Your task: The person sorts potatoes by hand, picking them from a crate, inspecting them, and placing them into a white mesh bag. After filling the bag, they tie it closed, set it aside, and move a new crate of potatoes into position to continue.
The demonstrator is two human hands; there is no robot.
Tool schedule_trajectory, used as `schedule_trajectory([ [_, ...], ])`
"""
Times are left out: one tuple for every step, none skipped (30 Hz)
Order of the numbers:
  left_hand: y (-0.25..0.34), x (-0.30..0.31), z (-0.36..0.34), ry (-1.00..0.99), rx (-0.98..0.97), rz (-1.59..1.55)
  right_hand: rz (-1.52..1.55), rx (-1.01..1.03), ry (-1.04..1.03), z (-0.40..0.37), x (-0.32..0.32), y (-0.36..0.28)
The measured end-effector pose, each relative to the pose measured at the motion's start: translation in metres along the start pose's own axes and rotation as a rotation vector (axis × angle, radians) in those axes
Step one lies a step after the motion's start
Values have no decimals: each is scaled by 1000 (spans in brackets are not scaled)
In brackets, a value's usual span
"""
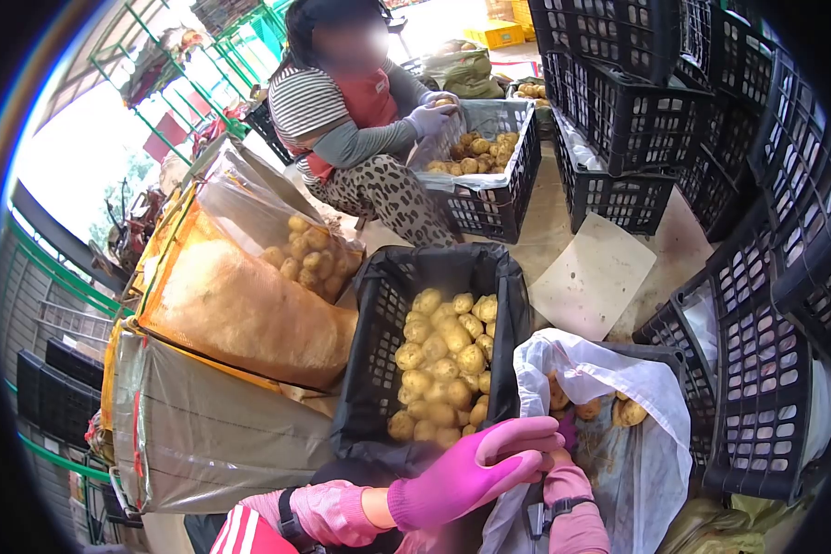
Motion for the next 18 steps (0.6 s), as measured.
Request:
schedule_trajectory([
  [-1, -1, -1, 0, -6, 3, -67, 93, 71, 4, -6, 2],
  [-3, -2, -3, 5, -5, 14, -136, 186, 145, 8, -12, 4],
  [-5, -2, -6, 10, -5, 23, -208, 278, 219, 11, -16, 7],
  [-6, -3, -8, 13, -10, 30, -225, 341, 220, 10, -9, 7],
  [-8, -2, -10, 11, -19, 51, -241, 404, 221, 9, -2, 7],
  [-10, -1, -13, 8, -25, 72, -200, 434, 141, 0, 14, 12],
  [-12, 0, -16, 4, -27, 91, -118, 472, 63, -13, 30, 17],
  [-15, 0, -19, 4, -39, 91, -35, 505, -20, -22, 41, 24],
  [-18, -3, -21, 1, -54, 88, 88, 547, -96, -27, 54, 33],
  [-20, -4, -23, -5, -71, 88, 213, 589, -169, -34, 68, 43],
  [-24, -6, -25, -11, -60, 81, 200, 315, -316, -79, 132, 13],
  [-24, -10, -30, -23, -72, 17, 681, 382, -393, -113, 167, 0],
  [-25, -13, -33, -14, -117, 43, 845, 479, -446, -118, 184, 5],
  [-27, -16, -36, -14, -147, 59, 854, 526, -468, -134, 216, 0],
  [-28, -18, -37, 2, -176, 118, 774, 552, -436, -160, 256, -7],
  [-34, -19, -39, 22, -201, 173, 877, 599, -526, -190, 288, -15],
  [-42, -19, -39, 33, -237, 207, 933, 588, -501, -217, 314, -19],
  [-49, -17, -37, 50, -292, 250, 1052, 625, -539, -250, 337, -23],
])
Point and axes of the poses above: each hand's wrist, its own z-axis towards the middle knuckle, its own x-axis out of the back of the hand, y = z × x, the point moved 1 cm from there along z, towards the middle knuckle, and after that the axes turned 5 degrees about -x, right-handed, at the moved point
